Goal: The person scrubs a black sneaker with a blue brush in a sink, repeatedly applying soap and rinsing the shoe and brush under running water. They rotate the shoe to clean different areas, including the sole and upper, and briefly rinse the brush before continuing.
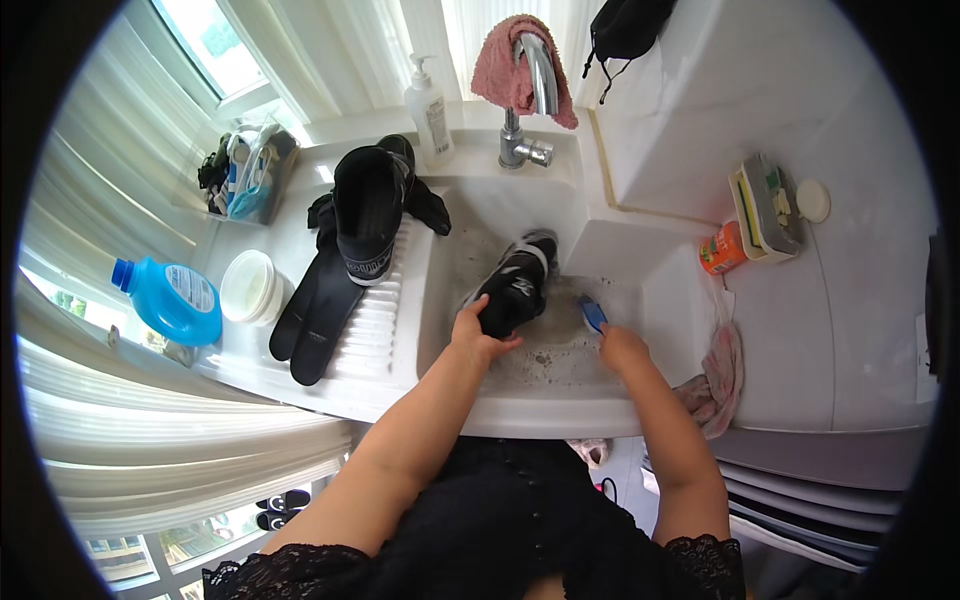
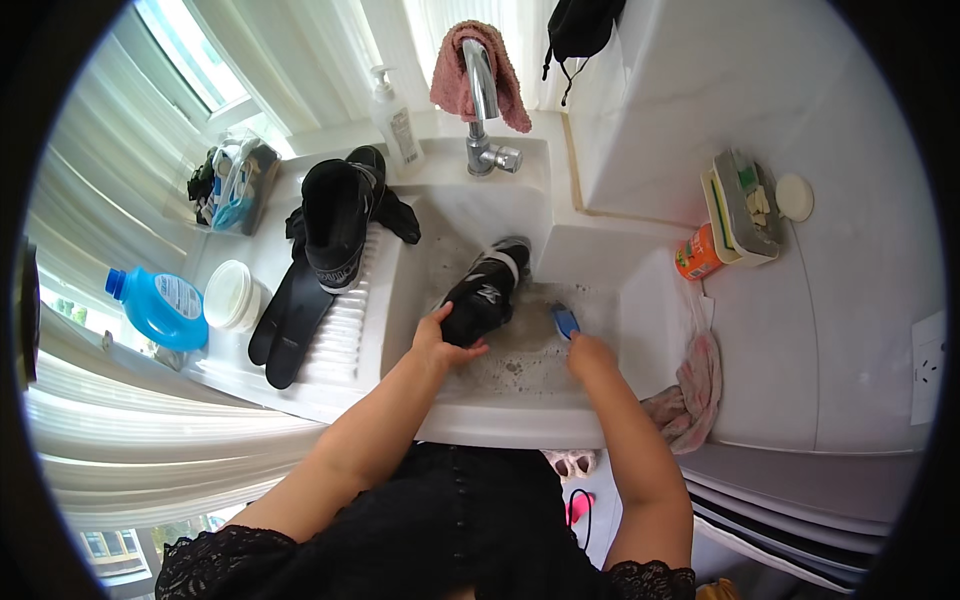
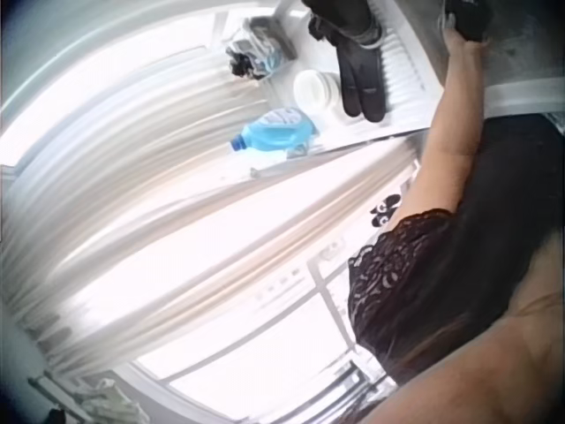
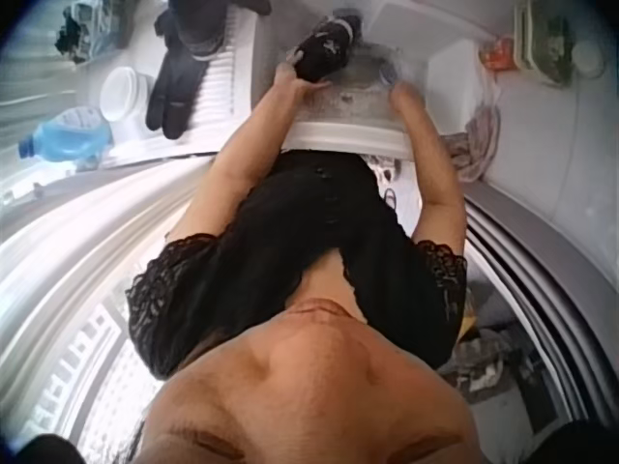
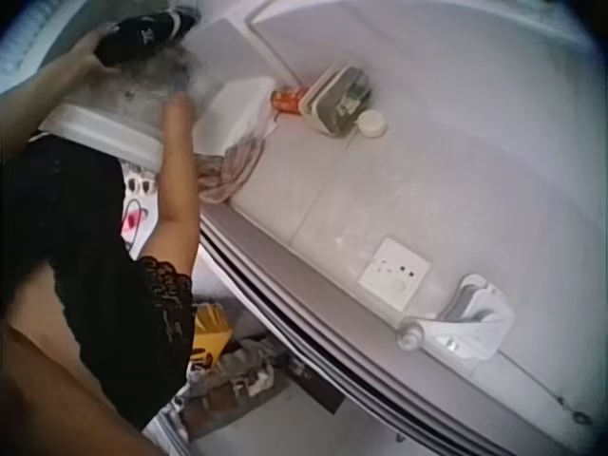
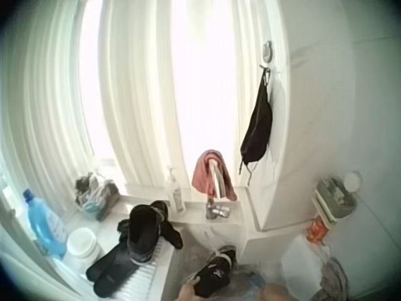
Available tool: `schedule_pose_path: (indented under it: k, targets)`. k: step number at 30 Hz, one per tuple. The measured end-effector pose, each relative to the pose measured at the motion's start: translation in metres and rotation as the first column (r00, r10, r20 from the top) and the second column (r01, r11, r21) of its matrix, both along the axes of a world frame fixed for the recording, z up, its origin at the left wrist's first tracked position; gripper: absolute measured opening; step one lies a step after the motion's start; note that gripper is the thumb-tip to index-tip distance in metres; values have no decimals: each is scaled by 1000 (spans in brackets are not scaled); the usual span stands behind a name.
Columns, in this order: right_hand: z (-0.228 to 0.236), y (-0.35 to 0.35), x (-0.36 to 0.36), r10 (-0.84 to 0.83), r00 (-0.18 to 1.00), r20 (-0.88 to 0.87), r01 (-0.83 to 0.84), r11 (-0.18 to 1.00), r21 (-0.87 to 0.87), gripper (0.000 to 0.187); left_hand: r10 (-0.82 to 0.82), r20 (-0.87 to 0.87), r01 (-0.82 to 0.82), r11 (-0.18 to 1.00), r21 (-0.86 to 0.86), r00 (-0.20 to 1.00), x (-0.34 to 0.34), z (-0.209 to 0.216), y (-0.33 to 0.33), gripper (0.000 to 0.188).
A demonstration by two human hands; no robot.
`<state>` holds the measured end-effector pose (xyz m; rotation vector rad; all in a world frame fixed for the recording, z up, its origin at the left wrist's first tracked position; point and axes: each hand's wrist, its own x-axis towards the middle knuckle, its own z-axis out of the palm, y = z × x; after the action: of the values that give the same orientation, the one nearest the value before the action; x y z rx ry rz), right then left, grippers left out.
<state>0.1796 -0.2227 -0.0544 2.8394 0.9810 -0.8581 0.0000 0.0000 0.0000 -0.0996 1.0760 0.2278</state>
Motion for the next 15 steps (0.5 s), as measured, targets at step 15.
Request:
schedule_pose_path:
  k: [15]
  targets:
    - [116, 39, -94, 104, 988, -115, -38, 881, 471, 40, -61, -403, 374, 518, 769, 913, -31, -14, -4, 104]
